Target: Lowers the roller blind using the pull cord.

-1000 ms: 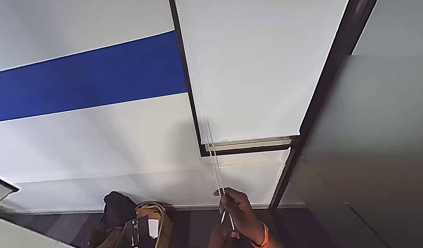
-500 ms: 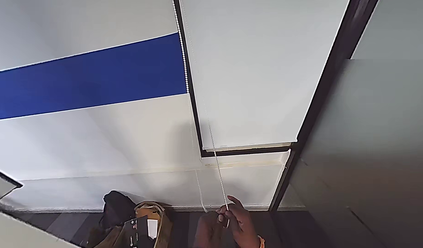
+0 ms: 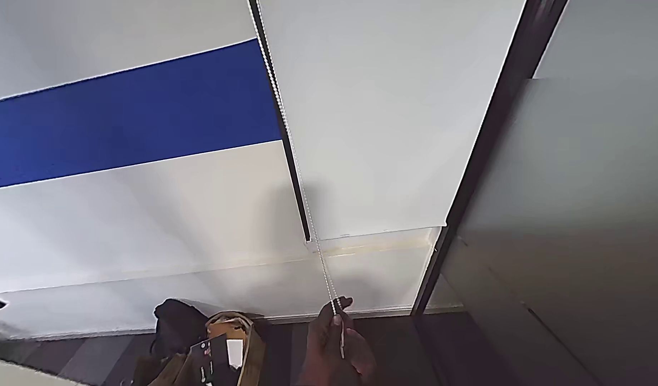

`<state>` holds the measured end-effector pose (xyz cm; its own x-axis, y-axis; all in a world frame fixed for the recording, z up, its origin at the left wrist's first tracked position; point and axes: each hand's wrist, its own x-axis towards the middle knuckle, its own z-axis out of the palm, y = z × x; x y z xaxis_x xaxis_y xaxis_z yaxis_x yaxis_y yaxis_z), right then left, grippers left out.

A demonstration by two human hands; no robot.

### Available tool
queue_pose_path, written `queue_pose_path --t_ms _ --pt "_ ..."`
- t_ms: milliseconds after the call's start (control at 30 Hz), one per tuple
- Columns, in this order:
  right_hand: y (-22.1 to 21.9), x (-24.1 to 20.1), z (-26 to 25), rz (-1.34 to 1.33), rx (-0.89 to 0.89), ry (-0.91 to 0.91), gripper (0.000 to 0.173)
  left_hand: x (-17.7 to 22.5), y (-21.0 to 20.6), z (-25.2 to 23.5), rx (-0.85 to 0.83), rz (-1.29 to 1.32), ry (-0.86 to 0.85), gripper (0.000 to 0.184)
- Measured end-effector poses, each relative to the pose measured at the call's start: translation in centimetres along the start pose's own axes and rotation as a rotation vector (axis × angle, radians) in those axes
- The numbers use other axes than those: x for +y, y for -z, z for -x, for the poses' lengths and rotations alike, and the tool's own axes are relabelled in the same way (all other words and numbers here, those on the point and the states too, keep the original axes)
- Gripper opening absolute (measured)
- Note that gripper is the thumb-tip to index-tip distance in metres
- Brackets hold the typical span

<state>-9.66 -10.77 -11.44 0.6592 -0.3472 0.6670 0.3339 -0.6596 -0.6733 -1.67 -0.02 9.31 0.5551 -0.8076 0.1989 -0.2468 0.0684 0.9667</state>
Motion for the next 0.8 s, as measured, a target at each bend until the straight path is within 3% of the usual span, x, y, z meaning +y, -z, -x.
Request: queue_pose_path --t_ms 33,100,233,433,667,800 --pt "0.2 -0.1 -0.1 -0.02 -0.025 -0.03 0.024 -6.8 -0.2 -0.7 0.051 0.027 -0.266 0.036" --pt "0.7 0.3 -0.2 -0.05 -0.037 -0.078 0.024 -11.5 -1.0 -1.3 0.19 0.091 -0.339 0.04" --pt "1.8 1.2 -0.6 -0.08 0.014 -0.064 0.034 -12.8 -0.7 -1.0 0.286 0.057 -0.363 0.048" --pt "2.9 0.6 -3.8 -0.056 0.194 0.025 0.047 -12.8 -0.4 -0.4 0.273 0.052 -0.402 0.052" --pt "2.3 0.0 -4.8 0.0 0.081 -0.023 0.043 -12.5 -1.5 -0.3 0.209 0.054 -0.427 0.055" --pt "1.5 0.7 -3.1 0.024 -0.011 -0.08 0.042 -13.9 0.5 -1.0 0.249 -0.002 -0.32 0.048"
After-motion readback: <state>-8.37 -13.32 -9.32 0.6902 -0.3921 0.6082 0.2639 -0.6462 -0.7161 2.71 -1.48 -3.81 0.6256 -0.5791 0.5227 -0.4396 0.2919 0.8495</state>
